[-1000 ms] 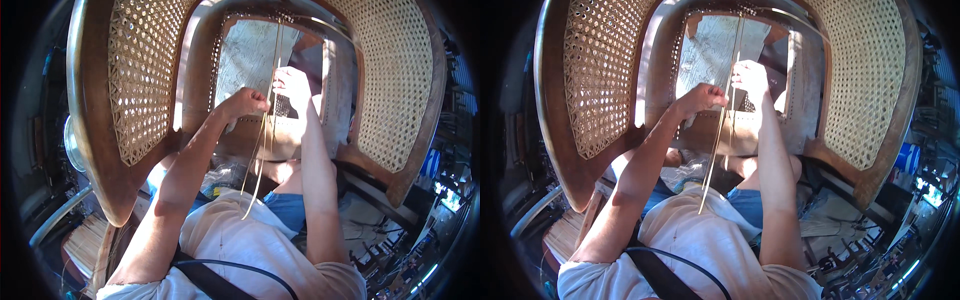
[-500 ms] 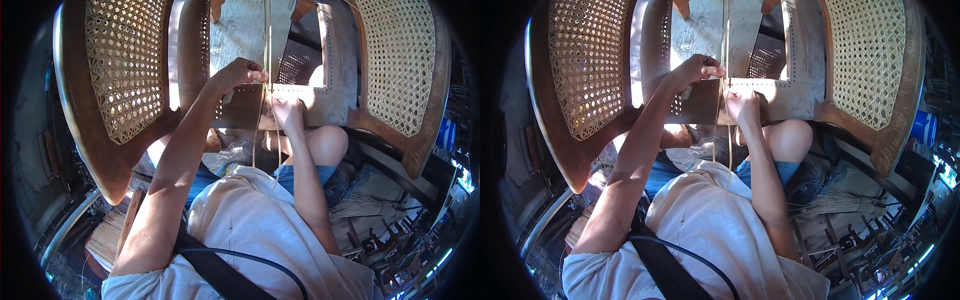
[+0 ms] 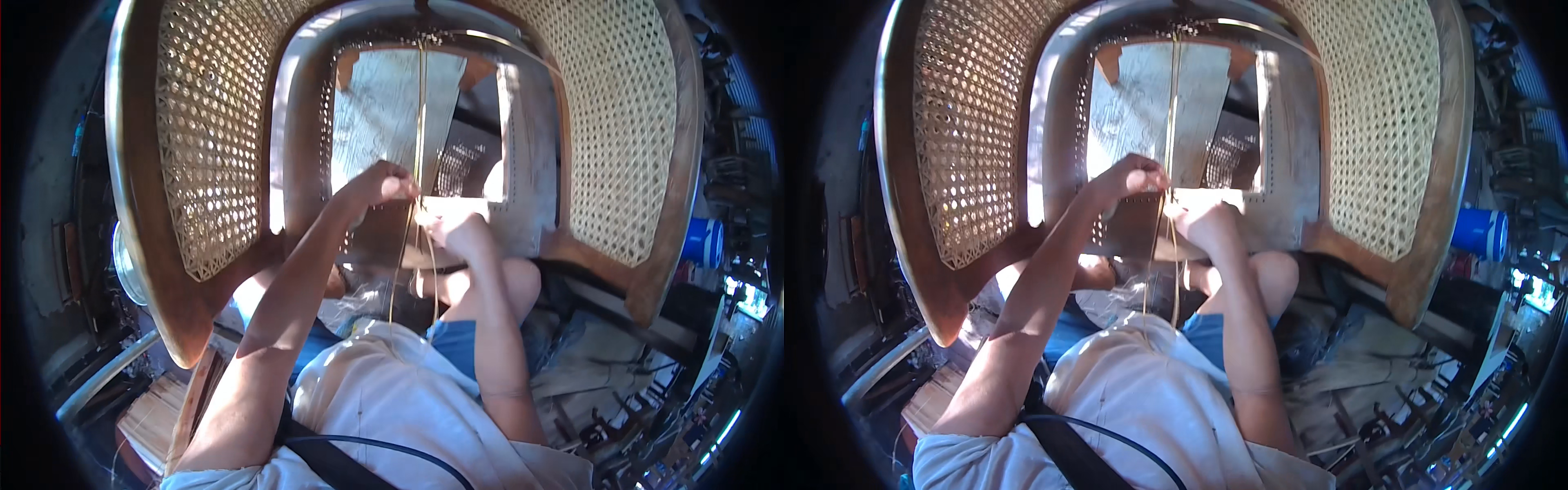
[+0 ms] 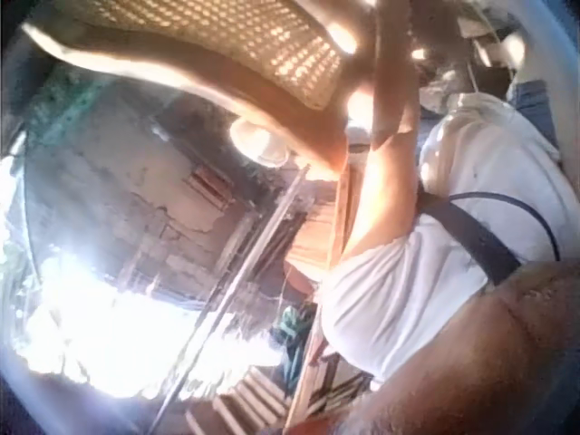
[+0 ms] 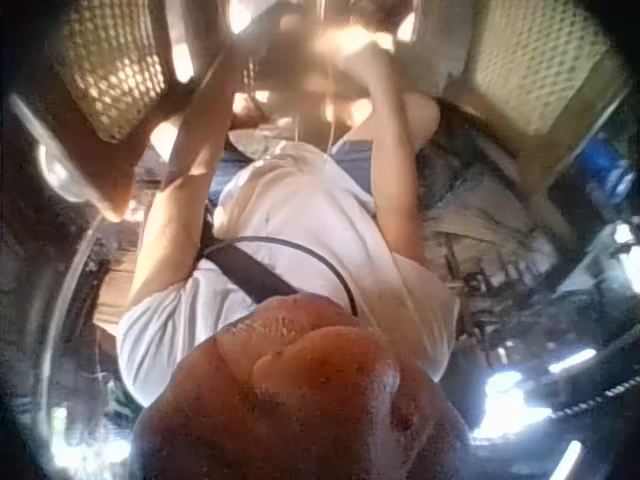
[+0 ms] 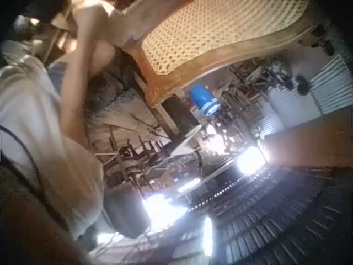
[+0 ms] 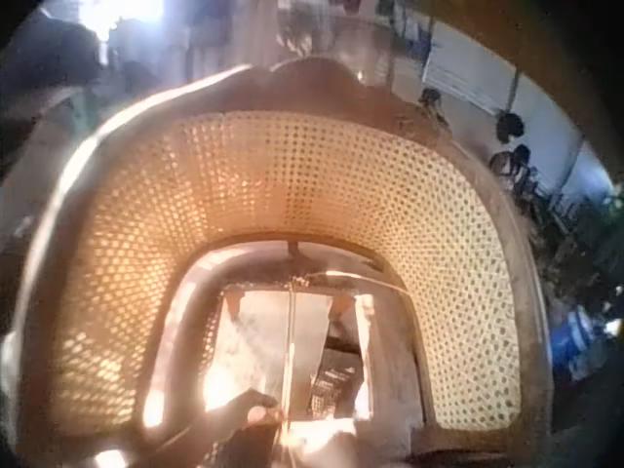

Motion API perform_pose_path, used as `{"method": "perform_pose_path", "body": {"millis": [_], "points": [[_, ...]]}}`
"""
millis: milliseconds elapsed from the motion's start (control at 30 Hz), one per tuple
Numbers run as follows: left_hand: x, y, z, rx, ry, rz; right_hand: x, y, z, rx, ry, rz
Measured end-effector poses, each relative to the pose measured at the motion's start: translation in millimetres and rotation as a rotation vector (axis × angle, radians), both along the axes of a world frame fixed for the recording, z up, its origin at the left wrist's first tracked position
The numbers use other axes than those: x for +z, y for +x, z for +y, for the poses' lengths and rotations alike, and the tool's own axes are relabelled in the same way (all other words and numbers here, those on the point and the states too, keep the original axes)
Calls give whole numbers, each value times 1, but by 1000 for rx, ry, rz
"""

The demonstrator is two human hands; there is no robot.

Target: The person prepares thin yellow rattan strips by cutting them to length and hammering them flat on a wooden board. They then weave these strips into the seat frame of a rattan chair, threading them through holes in the frame to create a woven pattern.

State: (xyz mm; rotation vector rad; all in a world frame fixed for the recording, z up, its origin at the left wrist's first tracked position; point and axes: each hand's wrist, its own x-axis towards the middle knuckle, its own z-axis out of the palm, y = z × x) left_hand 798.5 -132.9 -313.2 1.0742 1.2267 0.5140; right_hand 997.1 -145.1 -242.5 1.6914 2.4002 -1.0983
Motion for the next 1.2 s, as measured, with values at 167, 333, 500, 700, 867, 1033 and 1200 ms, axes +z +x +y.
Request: {"method": "perform_pose_path", "body": {"millis": [167, 333, 500, 700, 867, 1033, 1200], "points": [[13, -4, -4, -21, -61, 34, 100, -42, 130, -154, 731, 200], [-13, -3, -4, -29, 65, -6, 59, -57, 266, 69, 680, -394], [6, 1, -3, -25, -20, 47, 47, -75, 302, 211, 571, -283], [10, -1, -4, -32, -16, 110, 61, -88, 263, 702, 807, -483], [17, 2, -5, -5, 15, -57, -8, -23, 262, 628, 836, -515], [-19, -2, -4, -43, 59, -31, -14, -37, 115, 451, 884, -409], [-3, -6, -1, -27, 71, -151, -19, -7, -1, 60, 731, 98]]}}
